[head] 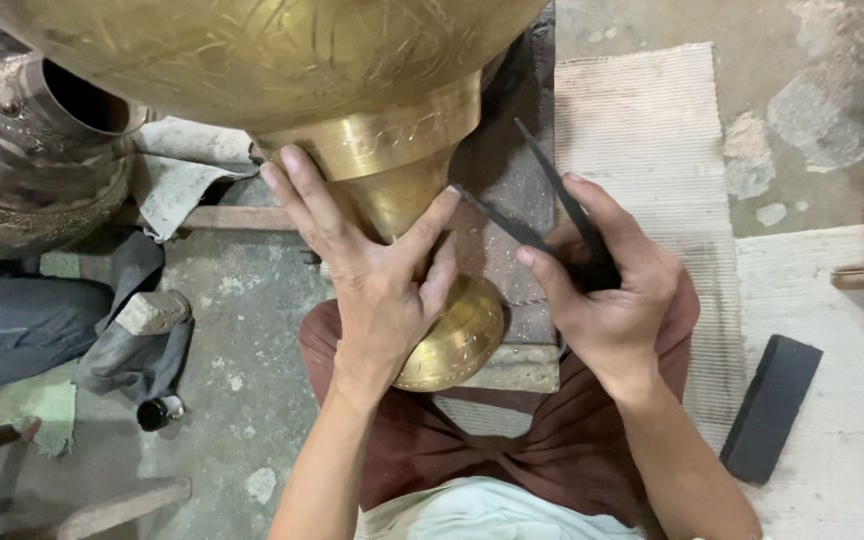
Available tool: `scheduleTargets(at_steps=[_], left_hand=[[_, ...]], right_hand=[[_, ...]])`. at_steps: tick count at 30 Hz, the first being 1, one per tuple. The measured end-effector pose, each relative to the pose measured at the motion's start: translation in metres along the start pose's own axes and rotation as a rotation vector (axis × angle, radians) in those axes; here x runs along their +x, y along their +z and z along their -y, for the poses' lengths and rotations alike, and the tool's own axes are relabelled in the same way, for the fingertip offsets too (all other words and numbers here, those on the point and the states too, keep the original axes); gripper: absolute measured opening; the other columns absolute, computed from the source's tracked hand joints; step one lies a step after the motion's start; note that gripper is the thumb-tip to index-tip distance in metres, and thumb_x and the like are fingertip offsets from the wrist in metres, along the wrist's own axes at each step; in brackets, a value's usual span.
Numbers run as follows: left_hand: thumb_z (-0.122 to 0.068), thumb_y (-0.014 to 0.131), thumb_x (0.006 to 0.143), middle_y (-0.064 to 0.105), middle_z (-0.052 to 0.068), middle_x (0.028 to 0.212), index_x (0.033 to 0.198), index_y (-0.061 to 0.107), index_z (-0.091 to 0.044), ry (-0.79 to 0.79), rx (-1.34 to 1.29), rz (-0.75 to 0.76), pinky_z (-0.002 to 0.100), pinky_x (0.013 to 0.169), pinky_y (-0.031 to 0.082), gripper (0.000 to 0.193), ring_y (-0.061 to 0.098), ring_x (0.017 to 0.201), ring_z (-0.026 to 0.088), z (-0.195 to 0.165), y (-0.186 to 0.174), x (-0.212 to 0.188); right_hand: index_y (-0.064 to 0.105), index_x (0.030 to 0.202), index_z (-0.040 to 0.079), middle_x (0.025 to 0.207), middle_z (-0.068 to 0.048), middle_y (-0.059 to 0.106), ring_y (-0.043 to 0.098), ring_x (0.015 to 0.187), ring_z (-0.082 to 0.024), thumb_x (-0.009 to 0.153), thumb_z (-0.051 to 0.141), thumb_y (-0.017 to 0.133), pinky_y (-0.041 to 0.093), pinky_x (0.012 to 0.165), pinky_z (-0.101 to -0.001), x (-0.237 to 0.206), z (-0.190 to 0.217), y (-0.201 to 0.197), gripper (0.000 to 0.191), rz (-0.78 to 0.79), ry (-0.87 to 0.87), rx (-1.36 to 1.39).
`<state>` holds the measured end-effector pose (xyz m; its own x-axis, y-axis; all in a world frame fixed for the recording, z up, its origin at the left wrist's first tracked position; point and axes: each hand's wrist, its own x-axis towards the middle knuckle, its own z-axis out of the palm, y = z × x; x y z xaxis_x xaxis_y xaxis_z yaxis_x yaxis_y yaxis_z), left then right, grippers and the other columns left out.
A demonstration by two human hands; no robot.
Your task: The person sits on the floor with a large engraved brass vase resting on a wooden board and works on its surface with a pointed scribe, scraping and marking along the flared neck and base. They occasionally pick up a divider caliper to take measurements on the vase and resume marking with the scribe.
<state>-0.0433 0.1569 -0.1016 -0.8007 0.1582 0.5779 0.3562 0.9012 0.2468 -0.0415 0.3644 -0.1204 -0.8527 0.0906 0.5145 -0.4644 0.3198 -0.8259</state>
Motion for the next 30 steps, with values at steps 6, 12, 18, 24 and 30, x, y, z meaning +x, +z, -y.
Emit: scheduleTargets(at_steps=[6, 12, 18, 24, 30], left_hand=[[-0.029, 0.090, 0.092, -0.018, 0.020, 0.168, 0.130, 0.074, -0.038, -0.025, 0.076, 0.047, 0.062, 0.129, 0.009, 0.042, -0.016, 0.156, 0.049, -0.003, 0.003, -0.003], [-0.030, 0.092, 0.094, -0.019, 0.018, 0.169, 0.134, 0.073, -0.040, -0.049, 0.099, 0.063, 0.062, 0.129, 0.011, 0.046, -0.016, 0.157, 0.049, -0.005, 0.004, -0.005], [-0.030, 0.092, 0.094, -0.017, 0.019, 0.169, 0.135, 0.072, -0.041, -0.059, 0.099, 0.069, 0.062, 0.130, 0.012, 0.047, -0.015, 0.157, 0.049, -0.006, 0.003, -0.005], [-0.030, 0.091, 0.093, -0.015, 0.021, 0.167, 0.136, 0.073, -0.040, -0.063, 0.081, 0.057, 0.063, 0.129, 0.013, 0.048, -0.012, 0.156, 0.051, -0.005, 0.003, -0.004], [-0.029, 0.091, 0.093, -0.012, 0.023, 0.167, 0.138, 0.074, -0.040, -0.043, 0.072, 0.030, 0.062, 0.128, 0.011, 0.050, -0.010, 0.156, 0.051, -0.004, 0.003, -0.003]], right_hand=[[0.061, 0.141, 0.003, 0.080, -0.001, 0.069, 0.057, 0.063, -0.004, 0.089, -0.001, 0.087, 0.048, 0.058, -0.0188, 0.003, -0.009, 0.000, 0.058, 0.030, 0.026, -0.004], [0.061, 0.140, 0.003, 0.082, -0.002, 0.068, 0.057, 0.063, -0.005, 0.088, -0.001, 0.088, 0.049, 0.062, -0.0209, 0.005, -0.009, -0.001, 0.059, 0.031, 0.020, 0.007], [0.062, 0.139, 0.002, 0.083, -0.002, 0.068, 0.058, 0.062, -0.006, 0.087, 0.000, 0.089, 0.049, 0.061, -0.0208, 0.007, -0.006, -0.002, 0.059, 0.044, -0.001, -0.026], [0.063, 0.138, 0.005, 0.083, -0.002, 0.068, 0.055, 0.063, -0.007, 0.087, 0.000, 0.088, 0.047, 0.059, -0.0212, 0.006, -0.002, -0.001, 0.057, 0.047, 0.005, -0.064], [0.064, 0.138, 0.004, 0.082, -0.002, 0.068, 0.055, 0.063, -0.007, 0.088, 0.000, 0.087, 0.046, 0.056, -0.0219, 0.008, 0.003, -0.001, 0.056, 0.037, -0.018, -0.100]])
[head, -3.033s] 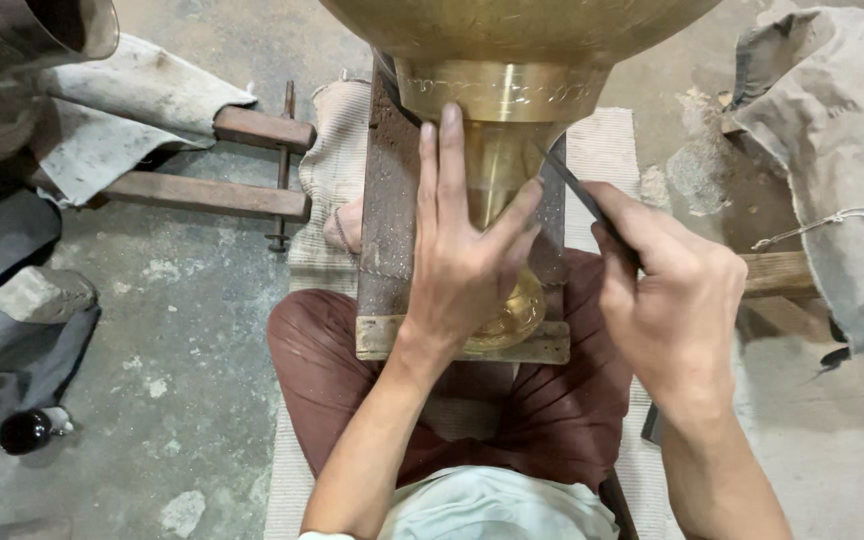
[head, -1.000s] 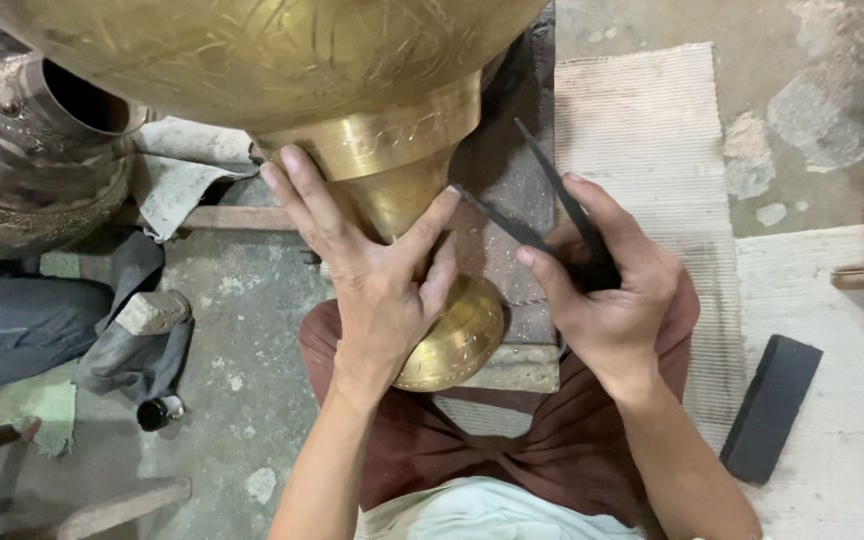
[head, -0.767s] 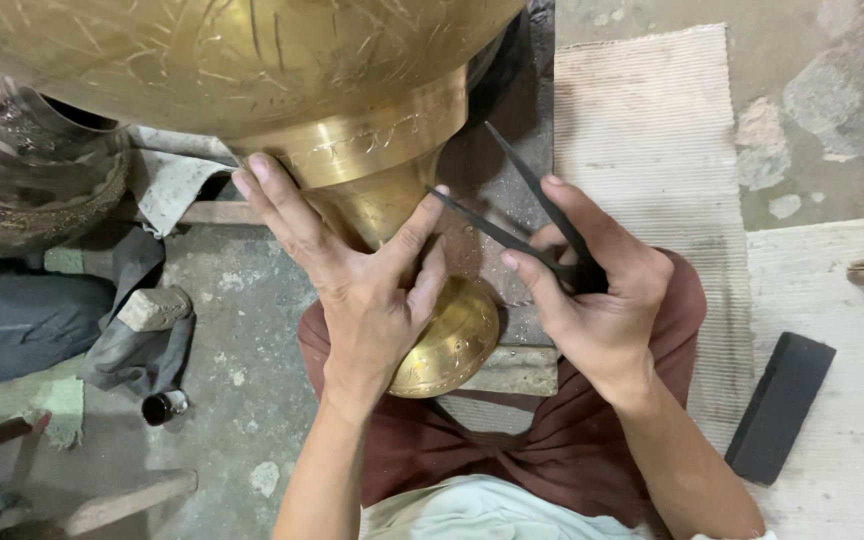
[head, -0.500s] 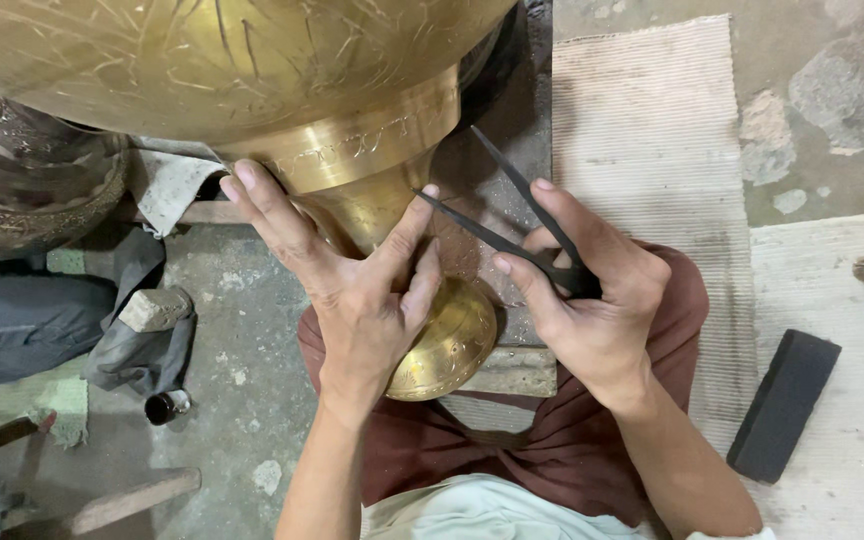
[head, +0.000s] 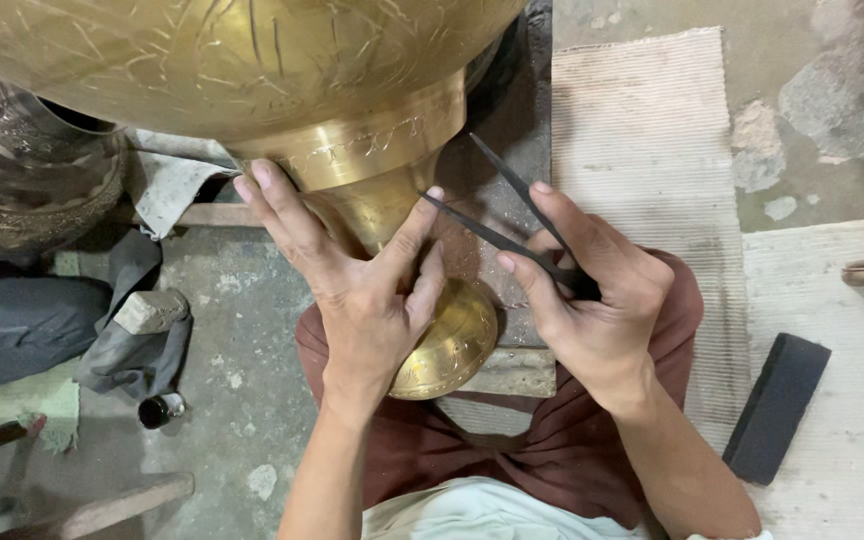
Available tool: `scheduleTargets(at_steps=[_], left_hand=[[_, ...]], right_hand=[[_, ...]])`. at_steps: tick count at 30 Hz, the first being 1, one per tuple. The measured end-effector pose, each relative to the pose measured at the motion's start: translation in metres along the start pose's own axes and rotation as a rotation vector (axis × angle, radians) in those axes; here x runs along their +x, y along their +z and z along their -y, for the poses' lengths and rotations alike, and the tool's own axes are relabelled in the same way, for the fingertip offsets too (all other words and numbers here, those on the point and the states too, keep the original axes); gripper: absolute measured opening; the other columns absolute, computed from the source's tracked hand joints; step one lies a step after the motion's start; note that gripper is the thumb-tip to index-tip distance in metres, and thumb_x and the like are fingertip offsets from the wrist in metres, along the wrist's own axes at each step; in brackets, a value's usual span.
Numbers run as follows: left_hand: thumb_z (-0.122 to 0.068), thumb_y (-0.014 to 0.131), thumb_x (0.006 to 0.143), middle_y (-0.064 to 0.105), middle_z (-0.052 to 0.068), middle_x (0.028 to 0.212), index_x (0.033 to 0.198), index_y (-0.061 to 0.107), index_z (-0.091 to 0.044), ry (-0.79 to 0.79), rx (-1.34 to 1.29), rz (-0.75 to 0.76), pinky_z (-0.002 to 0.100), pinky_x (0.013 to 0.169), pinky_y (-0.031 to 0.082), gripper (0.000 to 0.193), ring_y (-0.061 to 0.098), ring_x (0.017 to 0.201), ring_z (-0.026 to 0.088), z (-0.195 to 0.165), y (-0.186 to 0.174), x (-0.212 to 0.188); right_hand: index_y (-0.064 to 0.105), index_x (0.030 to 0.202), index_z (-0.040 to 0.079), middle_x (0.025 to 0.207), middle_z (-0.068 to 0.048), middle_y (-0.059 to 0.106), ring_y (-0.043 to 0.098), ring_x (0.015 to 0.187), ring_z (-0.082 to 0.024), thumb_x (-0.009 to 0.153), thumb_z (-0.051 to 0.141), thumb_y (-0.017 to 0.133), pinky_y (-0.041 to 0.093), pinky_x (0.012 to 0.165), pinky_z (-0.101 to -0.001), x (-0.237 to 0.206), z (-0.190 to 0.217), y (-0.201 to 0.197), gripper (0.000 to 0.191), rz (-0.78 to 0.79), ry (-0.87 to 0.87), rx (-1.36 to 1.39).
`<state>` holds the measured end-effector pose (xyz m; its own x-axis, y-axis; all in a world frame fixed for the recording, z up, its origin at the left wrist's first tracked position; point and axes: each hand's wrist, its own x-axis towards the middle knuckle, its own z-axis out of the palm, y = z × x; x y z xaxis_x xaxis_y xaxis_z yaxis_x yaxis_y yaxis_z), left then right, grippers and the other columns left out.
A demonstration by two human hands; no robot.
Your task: The person sits on the floor with a large engraved brass vase resting on a wooden board and works on its surface with a pointed scribe, scraping and marking along the flared neck and base. They occasionally pick up a divider caliper to take measurements on the vase and resume marking with the scribe.
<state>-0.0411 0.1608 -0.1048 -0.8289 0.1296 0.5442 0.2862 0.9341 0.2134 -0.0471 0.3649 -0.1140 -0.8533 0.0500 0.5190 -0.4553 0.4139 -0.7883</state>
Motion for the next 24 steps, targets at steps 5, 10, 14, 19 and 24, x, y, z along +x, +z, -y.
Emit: scheduleTargets(at_steps=[5, 10, 14, 19, 24], left_hand=[[-0.028, 0.090, 0.092, -0.011, 0.023, 0.167, 0.137, 0.073, -0.039, -0.001, -0.014, 0.002, 0.062, 0.129, 0.011, 0.049, -0.011, 0.156, 0.051, 0.000, -0.001, -0.001], [-0.030, 0.091, 0.093, -0.014, 0.024, 0.167, 0.140, 0.070, -0.038, -0.022, -0.044, 0.028, 0.063, 0.131, 0.016, 0.052, -0.010, 0.155, 0.053, -0.006, -0.007, 0.000], [-0.025, 0.092, 0.082, -0.017, 0.035, 0.164, 0.143, 0.062, -0.034, -0.133, -0.325, 0.049, 0.057, 0.130, 0.035, 0.069, 0.003, 0.159, 0.060, -0.016, -0.019, 0.000], [-0.020, 0.094, 0.077, -0.008, 0.039, 0.164, 0.148, 0.057, -0.031, -0.157, -0.282, 0.070, 0.055, 0.123, 0.040, 0.080, 0.018, 0.155, 0.061, -0.021, -0.036, -0.001], [-0.011, 0.081, 0.078, 0.006, 0.041, 0.163, 0.148, 0.056, -0.032, -0.223, -0.355, 0.048, 0.055, 0.111, 0.047, 0.077, 0.038, 0.141, 0.062, -0.014, -0.051, -0.007]], right_hand=[[0.063, 0.138, 0.005, 0.084, -0.003, 0.070, 0.059, 0.063, -0.009, 0.089, 0.001, 0.086, 0.048, 0.060, -0.0258, 0.003, 0.011, -0.002, 0.054, 0.005, -0.007, -0.036], [0.059, 0.140, 0.012, 0.105, -0.012, 0.074, 0.075, 0.086, -0.022, 0.094, 0.000, 0.077, 0.057, 0.071, -0.0305, 0.010, 0.035, -0.012, 0.050, 0.069, -0.123, -0.127], [0.063, 0.140, 0.013, 0.082, -0.007, 0.072, 0.068, 0.060, -0.023, 0.089, -0.003, 0.073, 0.053, 0.056, -0.0374, 0.016, 0.062, -0.020, 0.054, 0.254, -0.144, -0.424], [0.061, 0.141, 0.013, 0.112, -0.018, 0.071, 0.073, 0.077, -0.030, 0.079, -0.003, 0.066, 0.058, 0.063, -0.0395, 0.018, 0.109, -0.017, 0.064, 0.387, -0.238, -0.556], [0.064, 0.134, 0.014, 0.114, -0.026, 0.068, 0.073, 0.072, -0.035, 0.088, 0.021, 0.069, 0.057, 0.056, -0.0401, 0.022, 0.153, 0.011, 0.047, 0.481, -0.169, -0.731]])
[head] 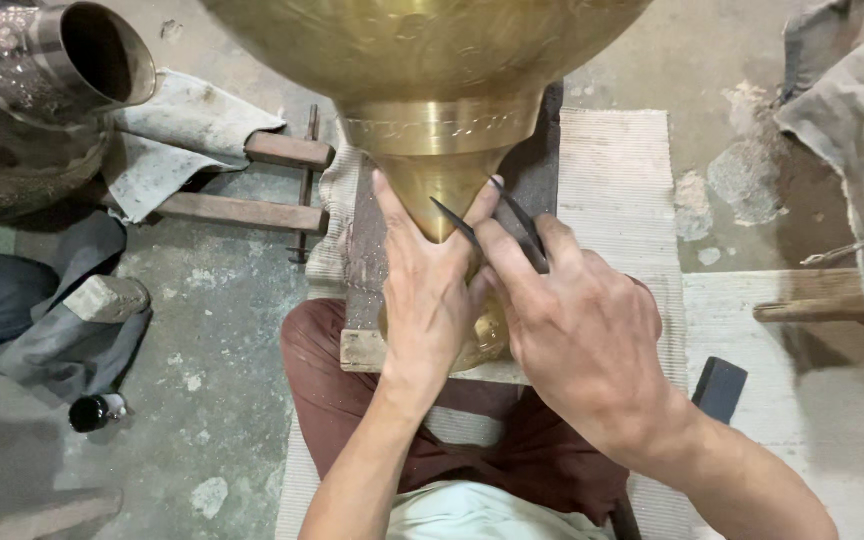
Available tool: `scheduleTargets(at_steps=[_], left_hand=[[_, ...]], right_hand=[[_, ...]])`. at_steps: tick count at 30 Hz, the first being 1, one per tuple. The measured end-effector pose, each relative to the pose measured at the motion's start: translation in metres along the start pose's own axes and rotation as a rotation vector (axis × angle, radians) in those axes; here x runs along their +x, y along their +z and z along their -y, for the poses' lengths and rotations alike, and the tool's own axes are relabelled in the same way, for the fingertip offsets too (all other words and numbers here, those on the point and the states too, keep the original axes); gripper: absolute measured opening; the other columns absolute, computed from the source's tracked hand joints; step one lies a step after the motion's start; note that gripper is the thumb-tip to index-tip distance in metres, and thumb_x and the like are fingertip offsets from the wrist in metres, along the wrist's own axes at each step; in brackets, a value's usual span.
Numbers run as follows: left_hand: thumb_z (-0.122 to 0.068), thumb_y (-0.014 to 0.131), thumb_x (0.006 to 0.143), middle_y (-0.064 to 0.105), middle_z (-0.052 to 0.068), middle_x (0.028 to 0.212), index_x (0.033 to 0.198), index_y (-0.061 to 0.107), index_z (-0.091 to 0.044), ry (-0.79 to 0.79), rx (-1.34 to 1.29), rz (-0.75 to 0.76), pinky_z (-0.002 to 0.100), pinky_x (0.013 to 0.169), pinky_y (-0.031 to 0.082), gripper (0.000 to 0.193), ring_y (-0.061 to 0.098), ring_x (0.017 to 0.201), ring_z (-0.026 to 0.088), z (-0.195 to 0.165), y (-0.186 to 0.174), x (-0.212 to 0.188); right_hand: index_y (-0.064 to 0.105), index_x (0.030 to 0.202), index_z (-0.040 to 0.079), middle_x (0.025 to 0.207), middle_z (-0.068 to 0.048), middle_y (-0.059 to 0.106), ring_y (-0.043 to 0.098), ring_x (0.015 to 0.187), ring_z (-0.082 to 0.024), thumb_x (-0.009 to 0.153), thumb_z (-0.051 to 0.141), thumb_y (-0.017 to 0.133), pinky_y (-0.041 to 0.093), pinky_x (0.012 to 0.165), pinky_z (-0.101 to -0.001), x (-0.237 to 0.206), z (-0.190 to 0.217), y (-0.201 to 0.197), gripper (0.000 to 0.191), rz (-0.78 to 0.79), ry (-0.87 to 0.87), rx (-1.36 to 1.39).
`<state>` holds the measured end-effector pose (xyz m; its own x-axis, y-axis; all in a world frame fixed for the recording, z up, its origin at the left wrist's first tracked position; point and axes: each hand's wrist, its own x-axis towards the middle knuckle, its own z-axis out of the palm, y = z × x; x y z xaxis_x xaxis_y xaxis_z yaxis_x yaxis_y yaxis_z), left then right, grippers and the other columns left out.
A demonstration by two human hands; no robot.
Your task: The person sits on the floor with a large engraved brass vase resting on a wooden board and works on its surface with a pointed scribe, scraping and marking along the flared neck and base. They occasionally pick up a divider caliper to take measurements on the vase and resume marking with the scribe.
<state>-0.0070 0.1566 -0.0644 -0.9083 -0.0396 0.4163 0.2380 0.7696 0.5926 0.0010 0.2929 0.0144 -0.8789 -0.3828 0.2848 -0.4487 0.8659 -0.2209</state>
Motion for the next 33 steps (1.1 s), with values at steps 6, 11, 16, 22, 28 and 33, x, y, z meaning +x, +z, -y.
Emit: scheduleTargets(at_steps=[6, 11, 16, 22, 28, 33], left_hand=[[-0.017, 0.057, 0.102, 0.013, 0.043, 0.163, 0.154, 0.051, -0.033, 0.040, -0.016, -0.109, 0.053, 0.103, 0.054, 0.054, 0.055, 0.124, 0.055, 0.016, -0.010, -0.011], [-0.023, 0.054, 0.106, 0.018, 0.050, 0.155, 0.158, 0.044, -0.034, 0.060, 0.203, -0.103, 0.050, 0.087, 0.058, 0.054, 0.061, 0.107, 0.051, 0.032, -0.008, -0.014], [-0.022, 0.053, 0.106, 0.018, 0.045, 0.159, 0.159, 0.037, -0.044, 0.004, 0.207, -0.066, 0.050, 0.080, 0.059, 0.059, 0.060, 0.111, 0.050, 0.039, -0.015, -0.018], [-0.027, 0.055, 0.101, 0.011, 0.042, 0.160, 0.157, 0.033, -0.042, -0.023, 0.142, -0.018, 0.053, 0.080, 0.059, 0.062, 0.057, 0.115, 0.050, 0.043, -0.022, -0.021], [-0.027, 0.054, 0.102, 0.012, 0.042, 0.160, 0.159, 0.033, -0.042, -0.026, 0.189, -0.006, 0.053, 0.080, 0.059, 0.061, 0.056, 0.118, 0.053, 0.042, -0.025, -0.020], [-0.031, 0.054, 0.103, 0.012, 0.043, 0.160, 0.157, 0.035, -0.042, -0.021, 0.146, -0.026, 0.055, 0.081, 0.059, 0.059, 0.056, 0.119, 0.055, 0.043, -0.023, -0.021]], right_hand=[[0.067, 0.134, 0.017, 0.101, -0.027, 0.067, 0.070, 0.060, -0.035, 0.092, 0.027, 0.067, 0.054, 0.046, -0.0428, 0.009, 0.054, -0.005, 0.042, -0.006, 0.037, -0.180], [0.070, 0.133, 0.017, 0.091, -0.025, 0.066, 0.067, 0.056, -0.035, 0.093, 0.023, 0.068, 0.052, 0.044, -0.0441, 0.010, 0.087, 0.002, 0.040, -0.072, 0.035, -0.260], [0.071, 0.133, 0.018, 0.087, -0.027, 0.065, 0.067, 0.056, -0.037, 0.093, 0.018, 0.067, 0.051, 0.046, -0.0466, 0.010, 0.107, 0.008, 0.040, -0.096, 0.078, -0.206], [0.070, 0.134, 0.017, 0.086, -0.027, 0.064, 0.067, 0.060, -0.041, 0.091, 0.016, 0.065, 0.052, 0.051, -0.0511, 0.011, 0.119, 0.011, 0.044, -0.094, 0.079, -0.219], [0.070, 0.136, 0.019, 0.084, -0.027, 0.064, 0.067, 0.060, -0.042, 0.094, 0.017, 0.064, 0.052, 0.052, -0.0523, 0.012, 0.123, 0.011, 0.042, -0.062, 0.113, -0.227], [0.069, 0.138, 0.018, 0.085, -0.029, 0.063, 0.067, 0.059, -0.042, 0.093, 0.016, 0.064, 0.052, 0.051, -0.0507, 0.013, 0.121, 0.011, 0.045, -0.044, 0.087, -0.236]])
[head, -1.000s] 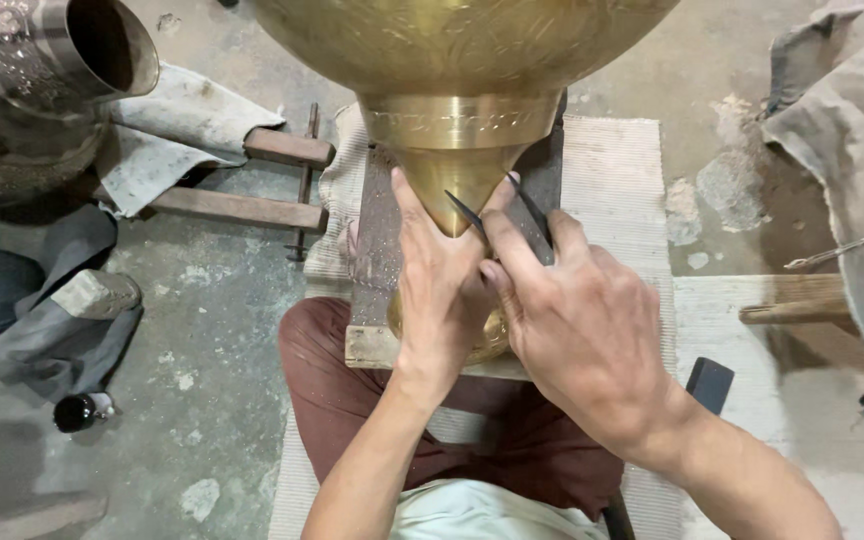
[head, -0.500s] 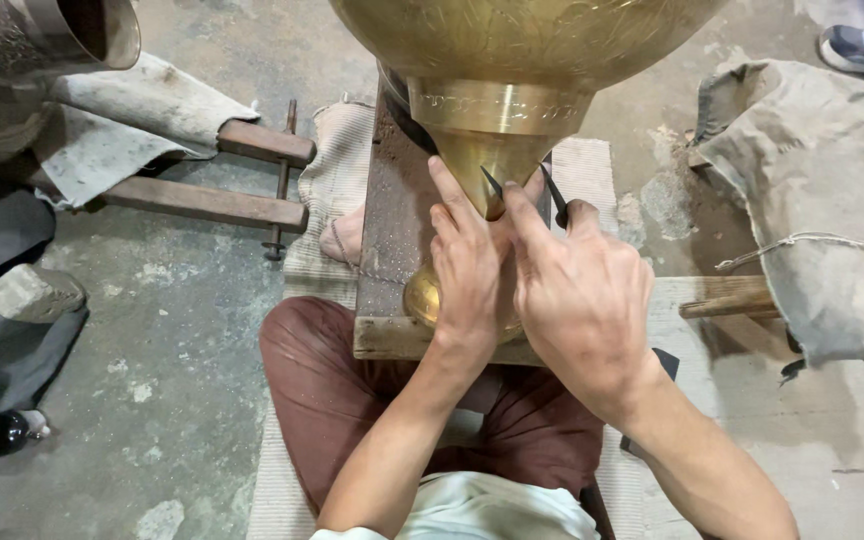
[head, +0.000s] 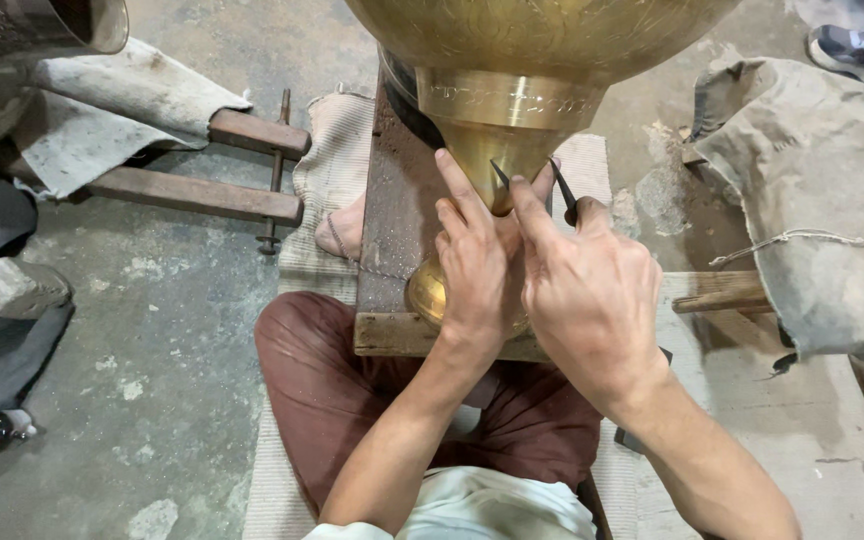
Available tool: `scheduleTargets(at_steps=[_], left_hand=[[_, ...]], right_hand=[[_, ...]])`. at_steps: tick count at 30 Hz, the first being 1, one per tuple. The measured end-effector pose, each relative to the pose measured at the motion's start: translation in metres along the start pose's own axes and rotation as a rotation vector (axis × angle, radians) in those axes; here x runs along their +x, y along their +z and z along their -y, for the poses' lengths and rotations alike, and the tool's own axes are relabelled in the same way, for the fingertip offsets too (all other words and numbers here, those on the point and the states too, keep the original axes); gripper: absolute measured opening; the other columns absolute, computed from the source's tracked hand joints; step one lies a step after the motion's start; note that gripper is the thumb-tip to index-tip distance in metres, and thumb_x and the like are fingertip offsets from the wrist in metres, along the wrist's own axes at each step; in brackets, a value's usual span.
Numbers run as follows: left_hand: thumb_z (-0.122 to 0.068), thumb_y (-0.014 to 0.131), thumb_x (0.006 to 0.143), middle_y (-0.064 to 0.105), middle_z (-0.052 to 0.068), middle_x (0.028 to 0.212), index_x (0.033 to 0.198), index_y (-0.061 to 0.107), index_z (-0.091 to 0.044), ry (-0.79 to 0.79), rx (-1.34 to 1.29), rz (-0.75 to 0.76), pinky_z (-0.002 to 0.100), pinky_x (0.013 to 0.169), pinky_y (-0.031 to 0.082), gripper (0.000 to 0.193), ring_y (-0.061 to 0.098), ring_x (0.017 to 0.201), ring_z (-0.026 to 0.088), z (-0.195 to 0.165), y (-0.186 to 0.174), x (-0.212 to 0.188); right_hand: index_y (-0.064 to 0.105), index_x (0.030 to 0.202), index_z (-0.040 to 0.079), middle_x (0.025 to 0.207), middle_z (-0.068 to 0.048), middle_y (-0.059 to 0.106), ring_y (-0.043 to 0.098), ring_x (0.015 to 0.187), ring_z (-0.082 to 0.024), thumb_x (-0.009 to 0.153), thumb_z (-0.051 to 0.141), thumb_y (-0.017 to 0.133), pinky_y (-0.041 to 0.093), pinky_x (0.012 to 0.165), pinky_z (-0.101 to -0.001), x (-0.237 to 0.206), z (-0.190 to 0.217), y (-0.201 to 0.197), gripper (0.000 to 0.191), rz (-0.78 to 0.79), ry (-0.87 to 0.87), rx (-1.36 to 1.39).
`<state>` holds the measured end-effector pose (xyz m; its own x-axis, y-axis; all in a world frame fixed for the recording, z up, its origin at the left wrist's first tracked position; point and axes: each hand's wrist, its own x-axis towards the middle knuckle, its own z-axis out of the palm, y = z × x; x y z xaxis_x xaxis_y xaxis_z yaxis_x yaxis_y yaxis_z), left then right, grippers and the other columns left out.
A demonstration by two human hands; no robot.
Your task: The person sits on the floor with a large engraved brass vase resting on a wooden board and works on its surface with a pointed scribe, scraping and marking along the flared neck and base. They occasionally pick up a divider caliper to take measurements on the vase and resume marking with the scribe.
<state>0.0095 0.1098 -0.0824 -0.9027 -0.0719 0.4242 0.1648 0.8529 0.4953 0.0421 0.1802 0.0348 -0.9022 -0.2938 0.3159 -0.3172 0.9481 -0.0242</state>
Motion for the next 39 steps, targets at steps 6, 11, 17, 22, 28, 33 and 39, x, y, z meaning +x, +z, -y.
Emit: scheduleTargets(at_steps=[6, 11, 17, 22, 28, 33, 39], left_hand=[[-0.038, 0.053, 0.105, 0.009, 0.043, 0.160, 0.157, 0.035, -0.044, -0.001, 0.000, 0.006, 0.058, 0.080, 0.060, 0.055, 0.054, 0.123, 0.059, 0.000, 0.007, 0.002], [-0.041, 0.053, 0.106, 0.007, 0.045, 0.158, 0.158, 0.033, -0.041, 0.009, 0.020, 0.023, 0.059, 0.078, 0.060, 0.056, 0.053, 0.123, 0.062, 0.002, 0.009, 0.002], [-0.038, 0.052, 0.105, 0.008, 0.044, 0.159, 0.158, 0.032, -0.043, -0.001, 0.040, 0.033, 0.057, 0.078, 0.061, 0.057, 0.054, 0.122, 0.061, 0.001, 0.007, 0.002], [-0.037, 0.052, 0.106, 0.008, 0.043, 0.161, 0.159, 0.032, -0.044, -0.006, -0.002, 0.020, 0.058, 0.082, 0.060, 0.057, 0.054, 0.125, 0.059, -0.001, 0.004, 0.000], [-0.039, 0.053, 0.106, 0.006, 0.043, 0.161, 0.158, 0.030, -0.047, -0.003, -0.022, 0.008, 0.057, 0.080, 0.059, 0.057, 0.054, 0.123, 0.059, -0.001, 0.009, -0.002], [-0.026, 0.051, 0.108, 0.007, 0.039, 0.165, 0.159, 0.032, -0.047, -0.038, 0.002, 0.013, 0.053, 0.082, 0.062, 0.058, 0.059, 0.122, 0.051, 0.000, 0.017, -0.004], [-0.018, 0.058, 0.105, 0.008, 0.039, 0.162, 0.156, 0.035, -0.049, -0.021, 0.058, -0.013, 0.052, 0.077, 0.063, 0.063, 0.059, 0.122, 0.053, 0.000, 0.018, -0.002]], right_hand=[[0.069, 0.137, 0.017, 0.083, -0.030, 0.062, 0.068, 0.059, -0.040, 0.093, 0.015, 0.064, 0.052, 0.049, -0.0484, 0.000, -0.004, -0.001, 0.045, 0.015, -0.026, 0.001], [0.071, 0.134, 0.018, 0.088, -0.030, 0.065, 0.067, 0.059, -0.041, 0.094, 0.014, 0.064, 0.052, 0.050, -0.0494, 0.001, -0.003, -0.001, 0.041, -0.016, -0.027, 0.027], [0.070, 0.134, 0.015, 0.091, -0.032, 0.066, 0.067, 0.060, -0.041, 0.091, 0.013, 0.065, 0.052, 0.050, -0.0491, 0.003, -0.004, -0.006, 0.044, -0.005, -0.042, 0.048], [0.071, 0.134, 0.016, 0.085, -0.029, 0.065, 0.067, 0.059, -0.040, 0.092, 0.012, 0.065, 0.052, 0.050, -0.0490, 0.002, -0.002, -0.006, 0.043, -0.005, -0.028, 0.024], [0.070, 0.136, 0.019, 0.088, -0.030, 0.064, 0.068, 0.059, -0.039, 0.088, 0.012, 0.064, 0.053, 0.048, -0.0470, 0.001, -0.008, -0.005, 0.049, 0.030, -0.092, -0.073], [0.069, 0.138, 0.020, 0.089, -0.031, 0.065, 0.069, 0.059, -0.040, 0.091, 0.013, 0.063, 0.054, 0.048, -0.0465, 0.000, -0.013, -0.008, 0.048, 0.094, -0.116, -0.100], [0.071, 0.135, 0.018, 0.084, -0.029, 0.066, 0.068, 0.057, -0.039, 0.094, 0.015, 0.064, 0.053, 0.048, -0.0470, 0.002, -0.014, -0.010, 0.041, 0.043, -0.107, -0.027]])
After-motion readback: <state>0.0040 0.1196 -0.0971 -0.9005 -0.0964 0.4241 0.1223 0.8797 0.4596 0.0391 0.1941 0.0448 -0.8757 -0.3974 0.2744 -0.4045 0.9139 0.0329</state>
